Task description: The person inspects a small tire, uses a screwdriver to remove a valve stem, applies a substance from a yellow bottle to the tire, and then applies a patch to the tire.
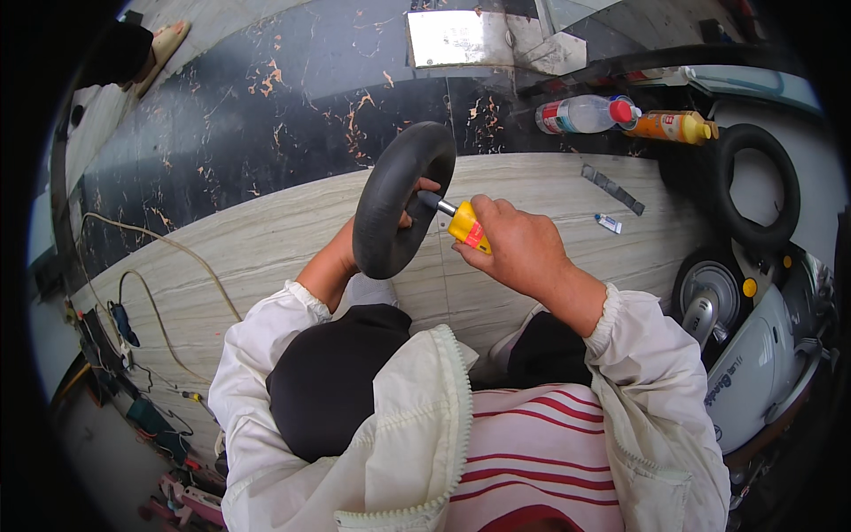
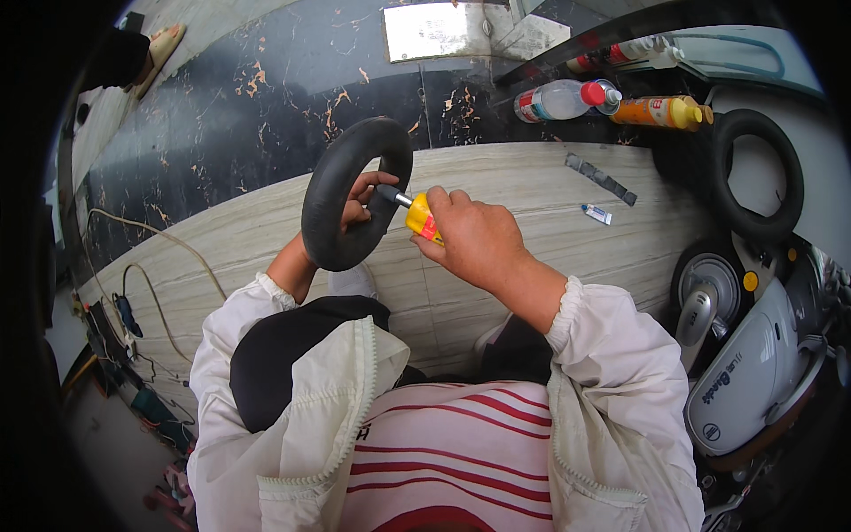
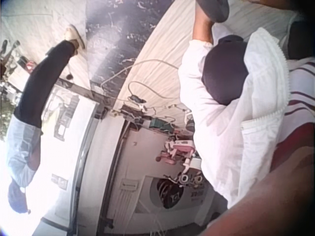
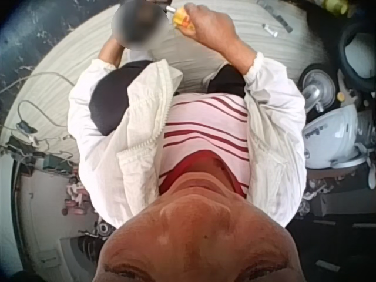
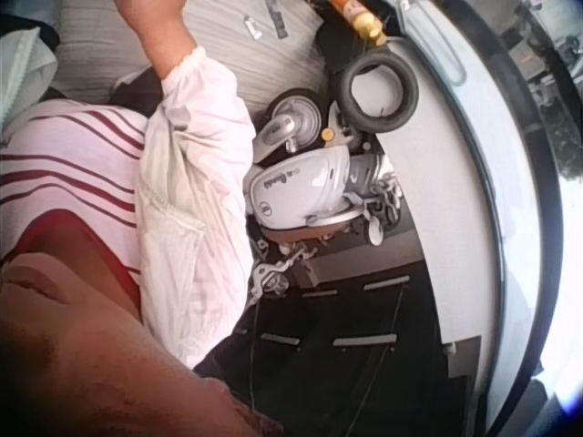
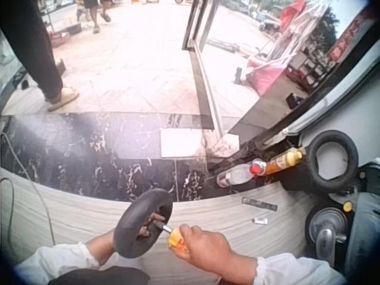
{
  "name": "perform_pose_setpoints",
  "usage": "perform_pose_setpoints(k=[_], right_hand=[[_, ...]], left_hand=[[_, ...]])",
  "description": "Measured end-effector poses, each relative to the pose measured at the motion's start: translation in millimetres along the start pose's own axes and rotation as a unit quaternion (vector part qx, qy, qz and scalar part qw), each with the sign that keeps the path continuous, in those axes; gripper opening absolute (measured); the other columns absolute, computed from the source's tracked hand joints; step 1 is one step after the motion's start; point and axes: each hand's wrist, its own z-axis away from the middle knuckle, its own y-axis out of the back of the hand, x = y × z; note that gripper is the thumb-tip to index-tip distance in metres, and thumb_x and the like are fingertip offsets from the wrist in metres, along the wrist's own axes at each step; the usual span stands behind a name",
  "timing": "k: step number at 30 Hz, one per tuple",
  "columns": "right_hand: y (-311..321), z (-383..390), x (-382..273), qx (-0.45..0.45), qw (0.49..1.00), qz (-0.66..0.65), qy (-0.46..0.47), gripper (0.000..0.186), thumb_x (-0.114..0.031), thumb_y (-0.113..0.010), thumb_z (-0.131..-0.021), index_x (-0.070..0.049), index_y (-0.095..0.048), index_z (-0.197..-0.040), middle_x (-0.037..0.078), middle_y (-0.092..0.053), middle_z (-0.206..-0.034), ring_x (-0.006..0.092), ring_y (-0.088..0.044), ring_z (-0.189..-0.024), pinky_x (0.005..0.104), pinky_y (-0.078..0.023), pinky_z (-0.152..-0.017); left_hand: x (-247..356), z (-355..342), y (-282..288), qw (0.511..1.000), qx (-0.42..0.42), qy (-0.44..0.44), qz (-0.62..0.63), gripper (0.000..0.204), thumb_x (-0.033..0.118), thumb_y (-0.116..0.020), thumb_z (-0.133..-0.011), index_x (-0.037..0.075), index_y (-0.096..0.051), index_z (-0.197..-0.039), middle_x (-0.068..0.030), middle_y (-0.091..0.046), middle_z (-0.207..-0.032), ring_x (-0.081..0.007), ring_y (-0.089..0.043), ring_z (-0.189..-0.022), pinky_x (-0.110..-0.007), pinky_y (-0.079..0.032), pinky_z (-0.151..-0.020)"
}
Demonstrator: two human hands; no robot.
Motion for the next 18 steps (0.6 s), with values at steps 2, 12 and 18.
perform_pose_setpoints(k=[2,12,18], right_hand=[[0.0,-0.5,-0.7,-0.008,1.000,0.007,0.006,0.050,-0.043,-0.077,-0.086,-0.006,-0.056,-0.112,0.014,-0.067,-0.089,0.0347,-0.070,-0.072,0.0440,-0.056,-0.060],[0.0,-0.1,-0.4,-0.015,1.000,0.003,0.020,0.050,-0.043,-0.078,-0.086,-0.006,-0.056,-0.112,0.014,-0.068,-0.089,0.0350,-0.070,-0.072,0.0445,-0.055,-0.057],[0.6,-1.0,-0.4,-0.023,1.000,0.003,0.009,0.051,-0.043,-0.077,-0.086,-0.006,-0.056,-0.112,0.014,-0.068,-0.088,0.0348,-0.070,-0.071,0.0447,-0.055,-0.058]], left_hand=[[-2.3,0.7,0.8,1.000,0.004,-0.007,-0.005,0.063,0.005,-0.045,-0.079,0.004,-0.050,-0.142,-0.0091,-0.054,-0.130,-0.0151,-0.053,-0.120,-0.029,-0.043,-0.103],[-0.5,1.6,-4.0,1.000,0.020,-0.004,-0.013,0.064,0.005,-0.049,-0.077,0.004,-0.053,-0.140,-0.0077,-0.056,-0.127,-0.0165,-0.054,-0.119,-0.029,-0.043,-0.104],[3.5,3.6,-8.0,0.999,0.028,0.022,-0.023,0.065,0.007,-0.052,-0.075,0.004,-0.054,-0.140,-0.0069,-0.057,-0.124,-0.0160,-0.054,-0.115,-0.029,-0.043,-0.102]])
